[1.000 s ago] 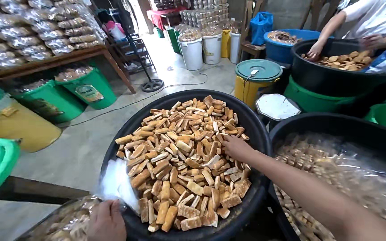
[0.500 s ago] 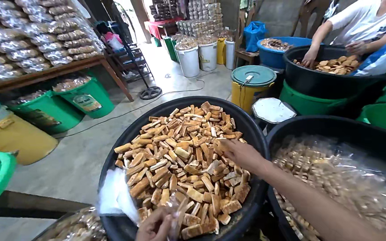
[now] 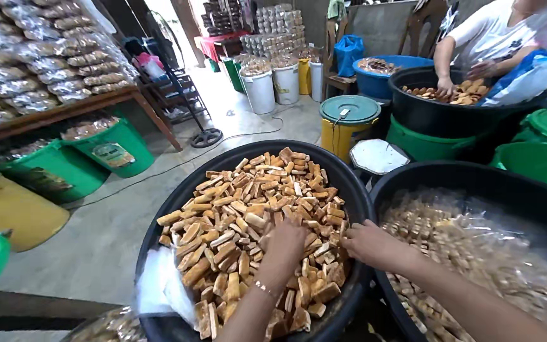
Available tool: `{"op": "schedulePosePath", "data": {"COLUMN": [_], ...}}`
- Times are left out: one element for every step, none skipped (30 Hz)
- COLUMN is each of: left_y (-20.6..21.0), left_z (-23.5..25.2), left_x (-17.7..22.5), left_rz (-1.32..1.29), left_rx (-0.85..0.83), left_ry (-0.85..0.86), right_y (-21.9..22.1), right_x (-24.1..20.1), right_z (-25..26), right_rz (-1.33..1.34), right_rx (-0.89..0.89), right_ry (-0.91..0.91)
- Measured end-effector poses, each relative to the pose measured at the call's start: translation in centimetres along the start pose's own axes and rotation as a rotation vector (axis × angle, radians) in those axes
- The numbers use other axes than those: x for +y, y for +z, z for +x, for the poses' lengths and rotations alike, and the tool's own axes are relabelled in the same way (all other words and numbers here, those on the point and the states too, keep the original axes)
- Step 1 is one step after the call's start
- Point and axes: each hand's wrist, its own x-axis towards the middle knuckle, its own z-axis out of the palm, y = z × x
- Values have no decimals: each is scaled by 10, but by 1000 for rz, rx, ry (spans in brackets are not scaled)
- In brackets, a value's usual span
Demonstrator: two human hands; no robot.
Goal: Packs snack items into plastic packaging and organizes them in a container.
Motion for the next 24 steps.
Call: {"op": "schedulePosePath", "data": {"left_y": [9, 17, 21, 24, 25, 24, 23, 23, 26, 29, 31, 32, 31, 30, 28, 27, 27, 26, 23, 18, 13, 9, 4, -2], "left_z": [10, 18, 22, 24, 24, 22, 19, 16, 14, 13, 12, 11, 10, 9, 8, 7, 4, 0, -6, -10, -12, -14, -14, -13], "left_x": [-1, -2, -2, -1, 2, 5, 7, 7, 7, 7, 7, 6, 4, 2, 0, 0, 1, 3, 3, 0, -10, -24, -38, -51], "left_rz": [-46, -122, -213, -303, -382, -449, -503, -544, -566, -578, -581, -578, -578, -576, -575, -570, -556, -539, -534, -551, -615, -734, -905, -1113], "left_rx": [-56, -66, -52, -19, 14, 46, 89, 172, 261, 336, 373, 397, 411, 434, 470, 528, 594, 674, 753, 846, 928, 992, 1011, 959], "left_ry": [38, 68, 82, 91, 94, 95, 96, 116, 143, 169, 190, 203, 203, 199, 198, 216, 267, 355, 454, 528, 561, 542, 487, 425], "right_y": [-4, -9, -12, -12, -9, -5, 0, 4, 8, 12, 12, 8, -1, -11, -21, -29, -36, -40, -44, -50, -57, -64, -69, -75], "right_x": [-1, -3, -6, -10, -14, -18, -21, -24, -26, -27, -30, -34, -38, -41, -43, -45, -47, -51, -54, -56, -58, -58, -57, -56], "right_z": [-2, -4, -5, -6, -4, 0, 5, 11, 17, 23, 28, 29, 28, 27, 27, 28, 30, 31, 32, 30, 25, 19, 16, 13], "right_rz": [78, 196, 348, 485, 573, 601, 577, 511, 424, 347, 311, 327, 392, 468, 525, 548, 538, 527, 533, 545, 556, 568, 582, 613], "right_rx": [53, 141, 253, 369, 470, 536, 580, 622, 663, 693, 690, 647, 579, 525, 483, 450, 421, 407, 431, 466, 523, 590, 679, 729], "right_ry": [25, 51, 65, 62, 49, 36, 24, 4, -23, -51, -66, -60, -43, -23, 1, 23, 36, 34, 11, -29, -83, -143, -219, -285]}}
